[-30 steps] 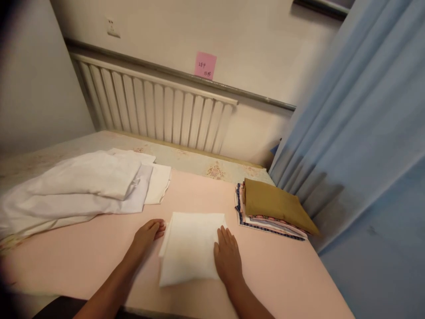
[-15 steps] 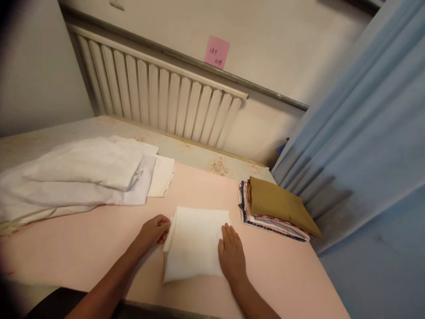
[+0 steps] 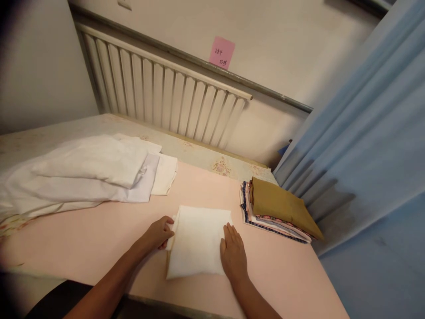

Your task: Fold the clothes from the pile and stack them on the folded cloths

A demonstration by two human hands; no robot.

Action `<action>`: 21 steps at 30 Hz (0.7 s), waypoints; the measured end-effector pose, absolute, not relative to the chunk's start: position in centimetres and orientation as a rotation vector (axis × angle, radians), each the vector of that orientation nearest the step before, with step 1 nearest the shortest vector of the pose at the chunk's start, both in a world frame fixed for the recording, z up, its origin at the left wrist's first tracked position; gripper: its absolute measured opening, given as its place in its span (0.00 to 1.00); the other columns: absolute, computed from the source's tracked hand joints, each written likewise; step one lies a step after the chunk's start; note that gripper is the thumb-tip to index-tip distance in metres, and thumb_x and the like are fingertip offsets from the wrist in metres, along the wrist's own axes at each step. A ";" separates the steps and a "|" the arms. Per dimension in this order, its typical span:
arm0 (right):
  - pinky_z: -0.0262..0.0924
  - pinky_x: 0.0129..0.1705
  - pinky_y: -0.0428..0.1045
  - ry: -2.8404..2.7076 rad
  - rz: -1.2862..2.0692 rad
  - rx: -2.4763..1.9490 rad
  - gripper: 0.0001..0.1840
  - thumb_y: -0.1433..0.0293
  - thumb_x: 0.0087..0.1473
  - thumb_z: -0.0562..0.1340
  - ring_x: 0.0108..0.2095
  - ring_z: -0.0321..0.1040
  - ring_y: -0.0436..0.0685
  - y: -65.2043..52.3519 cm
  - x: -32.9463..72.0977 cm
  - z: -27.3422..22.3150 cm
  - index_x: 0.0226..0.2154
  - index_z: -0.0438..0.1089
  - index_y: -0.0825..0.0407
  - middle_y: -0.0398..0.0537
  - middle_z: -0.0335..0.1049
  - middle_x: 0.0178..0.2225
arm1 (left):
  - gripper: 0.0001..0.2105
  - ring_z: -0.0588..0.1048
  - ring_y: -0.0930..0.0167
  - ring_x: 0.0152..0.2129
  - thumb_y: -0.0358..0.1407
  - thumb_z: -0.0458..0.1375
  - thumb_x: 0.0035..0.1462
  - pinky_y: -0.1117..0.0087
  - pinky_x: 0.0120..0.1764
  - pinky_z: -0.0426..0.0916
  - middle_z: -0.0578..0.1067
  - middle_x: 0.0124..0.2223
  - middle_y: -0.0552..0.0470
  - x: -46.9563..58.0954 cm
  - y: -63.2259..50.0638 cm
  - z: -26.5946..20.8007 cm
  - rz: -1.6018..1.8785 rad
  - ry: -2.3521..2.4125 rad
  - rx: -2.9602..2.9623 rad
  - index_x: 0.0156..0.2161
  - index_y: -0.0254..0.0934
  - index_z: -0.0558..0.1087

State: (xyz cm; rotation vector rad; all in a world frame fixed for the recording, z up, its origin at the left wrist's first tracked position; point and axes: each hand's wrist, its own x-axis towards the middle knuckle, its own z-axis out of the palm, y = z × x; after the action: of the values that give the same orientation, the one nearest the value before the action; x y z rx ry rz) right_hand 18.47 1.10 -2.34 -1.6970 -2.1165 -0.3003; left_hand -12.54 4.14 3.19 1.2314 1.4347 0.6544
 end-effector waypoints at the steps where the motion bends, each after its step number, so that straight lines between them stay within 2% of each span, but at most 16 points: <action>1: 0.51 0.64 0.59 -2.117 -0.298 -1.696 0.26 0.67 0.64 0.46 0.64 0.51 0.60 1.1 18.4 -2.3 0.61 0.59 0.54 0.52 0.59 0.62 | 0.19 0.63 0.77 0.09 0.27 0.54 0.49 0.76 0.16 0.56 0.66 0.18 0.66 -12.6 4.2 3.2 0.645 1.444 1.233 0.48 0.35 0.62; 5: 0.51 0.64 0.59 -2.119 -0.299 -1.698 0.26 0.67 0.64 0.46 0.64 0.52 0.60 1.1 18.4 -2.2 0.61 0.60 0.55 0.53 0.60 0.62 | 0.20 0.69 0.76 0.13 0.32 0.54 0.53 0.75 0.19 0.61 0.71 0.22 0.61 -12.9 4.5 2.8 0.719 1.591 1.283 0.52 0.34 0.62; 8: 0.52 0.63 0.60 -2.120 -0.311 -1.675 0.26 0.67 0.64 0.46 0.64 0.51 0.60 1.1 18.5 -2.3 0.61 0.59 0.54 0.53 0.60 0.62 | 0.16 0.73 0.75 0.17 0.34 0.54 0.55 0.75 0.23 0.64 0.74 0.26 0.57 -13.3 4.8 2.6 0.824 1.686 1.322 0.49 0.34 0.66; 11: 0.52 0.63 0.60 -2.118 -0.315 -1.661 0.26 0.66 0.64 0.46 0.64 0.51 0.60 1.1 18.6 -2.5 0.61 0.59 0.54 0.53 0.60 0.62 | 0.14 0.73 0.73 0.17 0.34 0.53 0.54 0.75 0.23 0.64 0.73 0.22 0.57 -13.2 4.8 2.6 0.807 1.642 1.250 0.46 0.34 0.68; 15: 0.51 0.64 0.60 -2.120 -0.303 -1.673 0.25 0.66 0.64 0.46 0.65 0.50 0.60 1.1 18.6 -2.5 0.61 0.59 0.54 0.53 0.59 0.62 | 0.16 0.70 0.73 0.14 0.34 0.53 0.52 0.75 0.21 0.63 0.71 0.16 0.60 -12.8 4.8 2.8 0.773 1.565 1.130 0.48 0.34 0.67; 18: 0.51 0.64 0.60 -2.125 -0.307 -1.673 0.25 0.67 0.65 0.46 0.65 0.50 0.60 1.1 18.6 -2.4 0.60 0.60 0.55 0.54 0.60 0.62 | 0.16 0.70 0.72 0.14 0.34 0.53 0.52 0.75 0.20 0.61 0.70 0.15 0.61 -12.6 4.8 2.9 0.762 1.550 1.096 0.47 0.34 0.67; 21: 0.51 0.64 0.59 -2.134 -0.319 -1.673 0.25 0.67 0.64 0.46 0.65 0.51 0.60 1.1 18.5 -2.3 0.60 0.60 0.57 0.55 0.60 0.61 | 0.11 0.69 0.73 0.13 0.34 0.52 0.52 0.75 0.19 0.59 0.68 0.15 0.61 -12.4 4.9 3.1 0.736 1.516 1.074 0.41 0.35 0.68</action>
State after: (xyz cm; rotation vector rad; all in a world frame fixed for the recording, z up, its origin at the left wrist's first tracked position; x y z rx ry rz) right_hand 18.55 1.09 -2.33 -1.6726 -2.1344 -0.3188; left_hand -12.38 4.87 3.12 1.0741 1.5162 0.7359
